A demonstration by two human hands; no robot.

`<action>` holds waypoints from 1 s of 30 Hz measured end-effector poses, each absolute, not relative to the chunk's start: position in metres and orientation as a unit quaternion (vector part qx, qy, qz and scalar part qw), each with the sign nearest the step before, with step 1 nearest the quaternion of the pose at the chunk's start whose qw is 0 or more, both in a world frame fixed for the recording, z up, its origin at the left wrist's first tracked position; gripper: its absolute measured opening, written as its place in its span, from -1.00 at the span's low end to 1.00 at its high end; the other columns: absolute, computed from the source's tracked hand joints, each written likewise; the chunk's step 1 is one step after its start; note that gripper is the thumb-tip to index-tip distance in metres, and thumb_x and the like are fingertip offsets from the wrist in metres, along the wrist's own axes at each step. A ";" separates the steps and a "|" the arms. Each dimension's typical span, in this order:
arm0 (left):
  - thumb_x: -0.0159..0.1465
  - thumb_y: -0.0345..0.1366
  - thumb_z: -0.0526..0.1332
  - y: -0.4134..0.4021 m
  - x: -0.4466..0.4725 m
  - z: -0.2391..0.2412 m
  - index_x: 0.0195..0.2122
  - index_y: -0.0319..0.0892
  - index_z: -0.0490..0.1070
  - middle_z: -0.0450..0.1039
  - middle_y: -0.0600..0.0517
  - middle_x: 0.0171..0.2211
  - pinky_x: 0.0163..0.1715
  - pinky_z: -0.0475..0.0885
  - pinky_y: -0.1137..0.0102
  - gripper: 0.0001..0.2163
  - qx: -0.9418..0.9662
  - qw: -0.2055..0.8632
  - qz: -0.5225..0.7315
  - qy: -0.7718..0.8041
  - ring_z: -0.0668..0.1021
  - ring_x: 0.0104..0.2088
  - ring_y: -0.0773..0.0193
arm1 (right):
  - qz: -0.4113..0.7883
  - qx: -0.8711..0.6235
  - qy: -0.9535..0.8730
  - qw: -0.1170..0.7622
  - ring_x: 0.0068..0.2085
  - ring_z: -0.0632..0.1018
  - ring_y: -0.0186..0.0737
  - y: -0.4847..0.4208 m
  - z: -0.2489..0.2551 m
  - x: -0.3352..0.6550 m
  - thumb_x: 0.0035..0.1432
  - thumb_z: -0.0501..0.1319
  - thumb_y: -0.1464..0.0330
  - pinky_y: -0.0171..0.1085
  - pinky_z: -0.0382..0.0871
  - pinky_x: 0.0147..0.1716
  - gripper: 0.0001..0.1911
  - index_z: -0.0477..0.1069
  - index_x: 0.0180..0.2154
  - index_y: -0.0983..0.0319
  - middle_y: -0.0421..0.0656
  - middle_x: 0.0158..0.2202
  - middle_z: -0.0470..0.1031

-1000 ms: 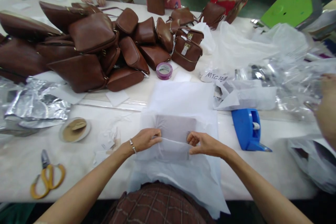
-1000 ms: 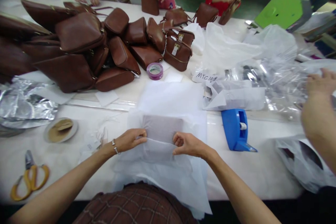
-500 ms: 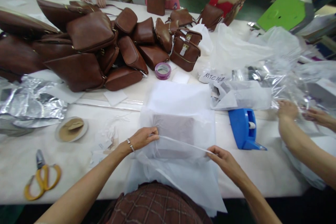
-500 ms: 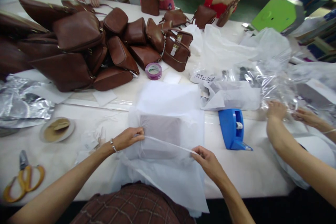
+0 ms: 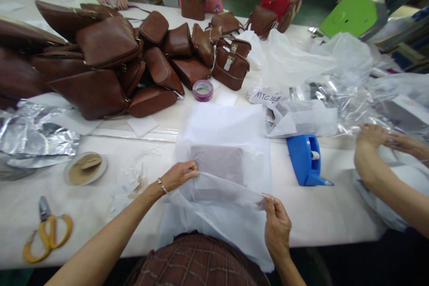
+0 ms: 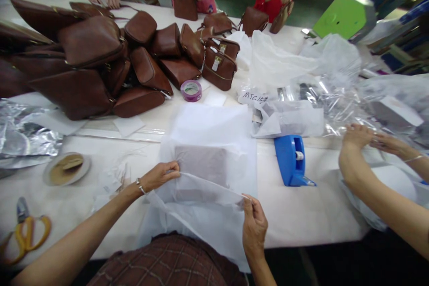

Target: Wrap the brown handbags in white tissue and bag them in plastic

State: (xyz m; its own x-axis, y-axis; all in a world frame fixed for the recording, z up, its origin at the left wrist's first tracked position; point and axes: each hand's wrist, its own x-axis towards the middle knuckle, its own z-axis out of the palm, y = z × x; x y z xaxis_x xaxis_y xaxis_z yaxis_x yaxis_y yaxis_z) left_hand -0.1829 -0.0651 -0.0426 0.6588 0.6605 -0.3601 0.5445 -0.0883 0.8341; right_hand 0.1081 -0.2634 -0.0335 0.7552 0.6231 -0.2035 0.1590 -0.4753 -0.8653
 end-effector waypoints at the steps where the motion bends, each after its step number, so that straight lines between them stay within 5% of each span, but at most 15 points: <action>1: 0.27 -0.11 0.13 -0.065 -0.183 -0.043 -0.40 -0.15 0.32 0.34 0.14 -0.45 -0.33 0.26 0.45 -0.78 0.735 0.538 0.054 0.410 0.40 -0.38 0.31 | 0.243 -0.824 -0.244 0.451 -0.25 0.53 -0.09 -0.262 -0.033 0.104 0.18 0.12 -0.07 -0.14 0.44 -0.20 -0.50 0.43 -0.20 0.23 -0.08 -0.28 0.54; 5: 0.27 -0.10 0.12 -0.065 -0.183 -0.042 -0.40 -0.14 0.31 0.36 0.13 -0.44 -0.33 0.28 0.46 -0.77 0.732 0.538 0.051 0.414 0.39 -0.38 0.31 | 0.201 -0.834 -0.276 0.434 -0.35 0.49 -0.16 -0.242 -0.031 0.091 0.28 -0.02 -0.06 -0.20 0.40 -0.31 -0.50 0.38 -0.19 0.22 -0.08 -0.32 0.51; 10: 0.26 -0.12 0.12 -0.065 -0.184 -0.040 -0.39 -0.14 0.31 0.35 0.14 -0.45 -0.34 0.27 0.46 -0.79 0.729 0.539 0.044 0.420 0.38 -0.38 0.31 | 0.177 -0.841 -0.300 0.415 -0.17 0.52 -0.07 -0.220 -0.044 0.101 0.22 -0.02 -0.16 -0.20 0.35 -0.14 -0.41 0.40 -0.21 0.21 -0.01 -0.22 0.54; 17: 0.26 -0.11 0.15 -0.066 -0.184 -0.046 -0.41 -0.15 0.32 0.33 0.15 -0.47 -0.37 0.25 0.48 -0.78 0.718 0.546 0.048 0.429 0.37 -0.40 0.33 | 0.185 -0.864 -0.316 0.346 -0.32 0.49 -0.10 -0.211 -0.078 0.131 0.13 0.03 -0.24 -0.23 0.32 -0.25 -0.36 0.43 -0.28 0.20 -0.08 -0.37 0.53; 26: 0.25 -0.11 0.19 -0.066 -0.184 -0.050 -0.43 -0.16 0.34 0.36 0.15 -0.48 -0.37 0.27 0.49 -0.77 0.705 0.561 0.067 0.429 0.39 -0.41 0.34 | 0.162 -0.867 -0.334 0.332 -0.32 0.51 -0.12 -0.212 -0.074 0.135 0.21 0.08 -0.12 -0.23 0.37 -0.27 -0.47 0.44 -0.26 0.21 -0.11 -0.36 0.53; 30: 0.25 -0.14 0.21 -0.068 -0.184 -0.051 -0.42 -0.16 0.37 0.39 0.15 -0.47 -0.34 0.27 0.49 -0.79 0.702 0.561 0.080 0.431 0.42 -0.40 0.34 | 0.023 -0.826 -0.422 0.372 -0.22 0.52 -0.07 -0.223 -0.031 0.129 0.19 0.27 0.12 -0.11 0.40 -0.17 -0.62 0.41 -0.07 0.23 -0.05 -0.22 0.51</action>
